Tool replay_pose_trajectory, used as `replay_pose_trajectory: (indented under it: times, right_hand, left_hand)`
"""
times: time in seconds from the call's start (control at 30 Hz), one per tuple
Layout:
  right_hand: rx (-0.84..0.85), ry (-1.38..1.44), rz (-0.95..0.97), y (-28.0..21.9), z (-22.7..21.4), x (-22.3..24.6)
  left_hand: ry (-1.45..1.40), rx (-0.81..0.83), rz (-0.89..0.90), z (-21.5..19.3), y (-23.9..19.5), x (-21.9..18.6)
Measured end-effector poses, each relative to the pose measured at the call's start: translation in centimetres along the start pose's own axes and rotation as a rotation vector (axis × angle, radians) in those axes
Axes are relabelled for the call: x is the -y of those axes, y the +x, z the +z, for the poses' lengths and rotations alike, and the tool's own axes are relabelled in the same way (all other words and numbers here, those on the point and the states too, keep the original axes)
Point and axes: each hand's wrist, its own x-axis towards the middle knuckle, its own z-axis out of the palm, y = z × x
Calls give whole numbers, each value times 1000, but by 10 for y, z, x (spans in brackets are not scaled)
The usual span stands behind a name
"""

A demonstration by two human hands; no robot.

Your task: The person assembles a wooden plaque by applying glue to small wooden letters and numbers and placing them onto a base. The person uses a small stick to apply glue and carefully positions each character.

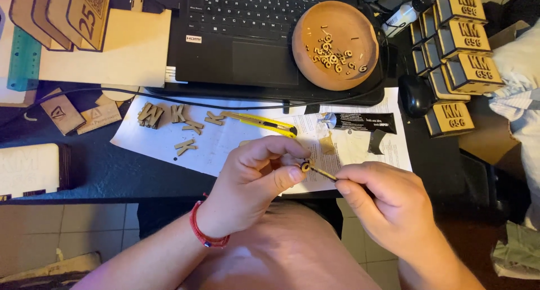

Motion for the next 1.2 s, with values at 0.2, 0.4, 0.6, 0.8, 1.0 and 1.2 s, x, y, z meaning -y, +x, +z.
replay_pose_trajectory:
  times: [0.2,0.4,0.6,0.8,1.0,1.2]
  right_hand:
    - [-10,-31,4,-1,-4,1]
    - [31,-31,-15,-1,-9,5]
    - [18,-45,-23,-1,-7,4]
    - [20,-41,-28,1,-7,7]
    - [24,-32,-17,0,-10,7]
    - [19,-20,-42,2,-9,8]
  left_hand:
    - [88,-19,-13,-1,0,2]
    - [119,-25,-23,-2,0,0]
    - [266,7,36,1,1,-7]
    - [166,2,-5,3,1,-4]
    - [229,3,-5,3,0,-6]
    - [297,23,27,2,2,-8]
